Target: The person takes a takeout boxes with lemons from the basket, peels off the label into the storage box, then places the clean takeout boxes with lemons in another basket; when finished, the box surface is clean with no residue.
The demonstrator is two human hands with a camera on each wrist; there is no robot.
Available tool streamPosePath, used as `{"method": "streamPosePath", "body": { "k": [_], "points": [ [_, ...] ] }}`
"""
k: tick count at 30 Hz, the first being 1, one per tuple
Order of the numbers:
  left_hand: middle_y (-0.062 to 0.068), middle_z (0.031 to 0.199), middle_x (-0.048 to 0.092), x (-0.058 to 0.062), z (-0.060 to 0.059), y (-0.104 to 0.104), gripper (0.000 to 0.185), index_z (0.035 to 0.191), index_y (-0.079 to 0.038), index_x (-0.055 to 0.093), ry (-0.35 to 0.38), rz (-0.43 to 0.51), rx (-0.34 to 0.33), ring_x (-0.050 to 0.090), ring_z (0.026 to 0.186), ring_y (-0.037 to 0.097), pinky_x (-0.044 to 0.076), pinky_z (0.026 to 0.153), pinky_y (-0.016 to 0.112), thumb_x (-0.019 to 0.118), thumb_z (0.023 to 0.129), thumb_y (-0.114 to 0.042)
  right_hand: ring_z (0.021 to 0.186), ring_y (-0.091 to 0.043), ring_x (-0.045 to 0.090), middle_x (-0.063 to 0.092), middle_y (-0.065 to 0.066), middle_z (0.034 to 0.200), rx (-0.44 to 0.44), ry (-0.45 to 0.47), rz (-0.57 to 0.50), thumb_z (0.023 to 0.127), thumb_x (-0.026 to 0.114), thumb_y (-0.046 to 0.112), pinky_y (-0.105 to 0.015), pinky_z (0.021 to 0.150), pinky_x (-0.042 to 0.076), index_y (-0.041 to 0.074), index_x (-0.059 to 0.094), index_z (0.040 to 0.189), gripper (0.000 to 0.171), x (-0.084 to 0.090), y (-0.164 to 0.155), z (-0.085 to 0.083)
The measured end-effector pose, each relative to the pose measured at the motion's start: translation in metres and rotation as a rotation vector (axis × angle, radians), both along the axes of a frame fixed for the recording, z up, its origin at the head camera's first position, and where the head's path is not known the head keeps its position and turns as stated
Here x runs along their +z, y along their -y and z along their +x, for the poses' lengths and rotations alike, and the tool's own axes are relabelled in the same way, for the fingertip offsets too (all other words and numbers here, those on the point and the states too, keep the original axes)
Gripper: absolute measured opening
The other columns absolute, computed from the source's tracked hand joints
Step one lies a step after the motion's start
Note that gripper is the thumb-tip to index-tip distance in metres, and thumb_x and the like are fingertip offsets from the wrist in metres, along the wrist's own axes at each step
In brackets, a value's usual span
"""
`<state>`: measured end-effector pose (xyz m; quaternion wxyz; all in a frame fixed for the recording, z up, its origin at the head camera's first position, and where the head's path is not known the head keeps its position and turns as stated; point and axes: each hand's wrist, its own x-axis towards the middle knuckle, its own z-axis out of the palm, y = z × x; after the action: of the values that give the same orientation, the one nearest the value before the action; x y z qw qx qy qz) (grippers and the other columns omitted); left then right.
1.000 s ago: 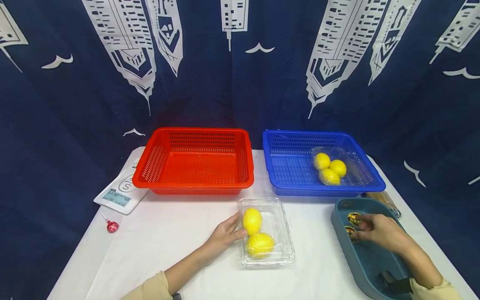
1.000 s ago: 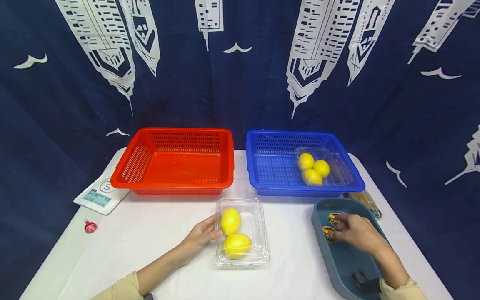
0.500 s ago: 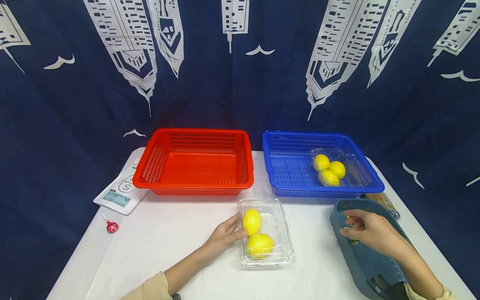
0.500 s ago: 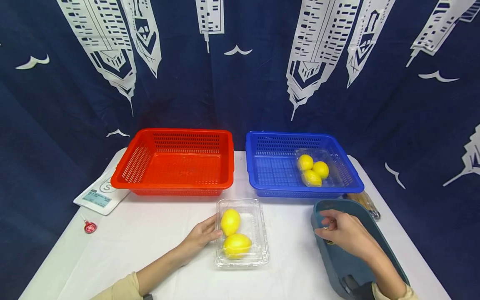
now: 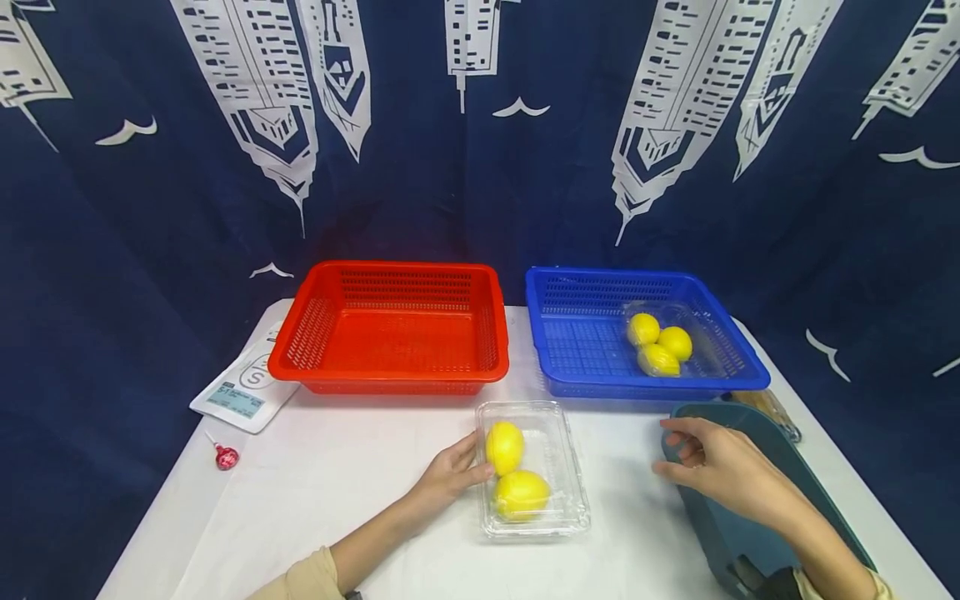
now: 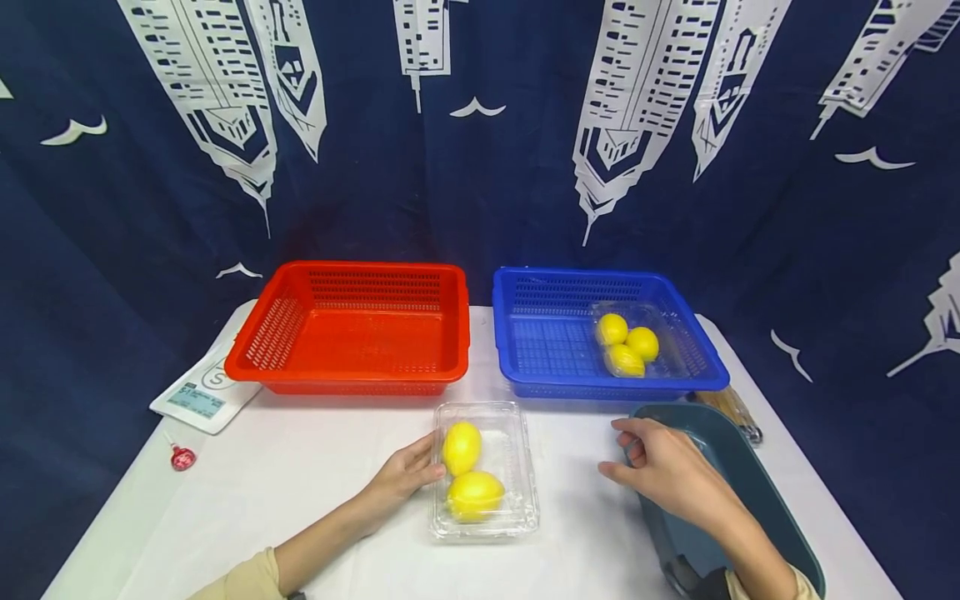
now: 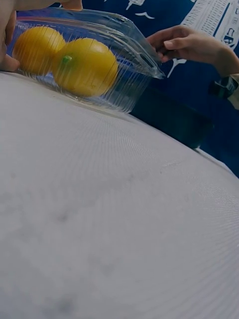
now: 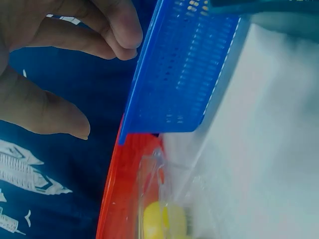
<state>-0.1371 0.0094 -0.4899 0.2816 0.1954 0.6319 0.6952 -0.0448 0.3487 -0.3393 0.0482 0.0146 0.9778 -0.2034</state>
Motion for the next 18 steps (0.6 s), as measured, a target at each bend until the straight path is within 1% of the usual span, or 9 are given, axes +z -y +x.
{"method": "streamPosePath", "body": {
  "k": [3, 6, 12, 15, 18],
  "points": [
    [0.020, 0.162, 0.013, 0.000, 0.001, 0.000, 0.084, 0.153, 0.005, 0.012, 0.001, 0.008, -0.011, 0.012, 0.150, 0.035, 0.018, 0.121, 0.045, 0.061, 0.094, -0.027, 0.084, -0.014, 0.057, 0.064, -0.001, 0.095, -0.001, 0.002, 0.009, 0.079, 0.077, 0.043, -0.024, 0.063, 0.049, -0.006, 0.057, 0.128, 0.072, -0.001, 0.005, 0.002],
    [0.021, 0.162, 0.013, 0.000, 0.002, 0.000, 0.084, 0.153, 0.006, 0.011, 0.000, 0.011, -0.012, 0.013, 0.150, 0.036, 0.018, 0.121, 0.045, 0.061, 0.095, -0.027, 0.085, -0.014, 0.058, 0.064, -0.001, 0.094, 0.006, -0.003, -0.009, 0.079, 0.077, 0.043, -0.025, 0.066, 0.051, -0.005, 0.057, 0.129, 0.072, -0.006, 0.012, 0.003],
    [0.021, 0.161, 0.014, 0.000, 0.001, 0.001, 0.086, 0.153, 0.007, 0.011, 0.004, 0.005, -0.009, 0.014, 0.150, 0.036, 0.020, 0.120, 0.046, 0.063, 0.094, -0.029, 0.085, -0.011, 0.057, 0.065, 0.000, 0.098, 0.023, -0.014, -0.059, 0.082, 0.073, 0.047, -0.023, 0.067, 0.050, 0.001, 0.058, 0.130, 0.068, -0.015, 0.027, 0.004],
    [0.022, 0.161, 0.013, -0.001, 0.000, 0.001, 0.087, 0.153, 0.007, 0.011, 0.005, 0.006, -0.010, 0.014, 0.150, 0.037, 0.020, 0.120, 0.047, 0.063, 0.094, -0.029, 0.086, -0.011, 0.057, 0.066, -0.001, 0.102, 0.016, -0.004, -0.077, 0.083, 0.071, 0.050, -0.025, 0.070, 0.050, 0.003, 0.058, 0.131, 0.068, -0.019, 0.036, 0.004],
    [0.022, 0.161, 0.012, -0.001, 0.000, 0.001, 0.087, 0.153, 0.007, 0.010, 0.004, 0.001, -0.009, 0.014, 0.150, 0.037, 0.020, 0.120, 0.046, 0.063, 0.094, -0.030, 0.088, -0.011, 0.059, 0.067, -0.004, 0.105, 0.001, 0.006, -0.119, 0.083, 0.072, 0.048, -0.027, 0.072, 0.052, 0.003, 0.057, 0.132, 0.068, -0.025, 0.046, 0.003]
  ]
}}
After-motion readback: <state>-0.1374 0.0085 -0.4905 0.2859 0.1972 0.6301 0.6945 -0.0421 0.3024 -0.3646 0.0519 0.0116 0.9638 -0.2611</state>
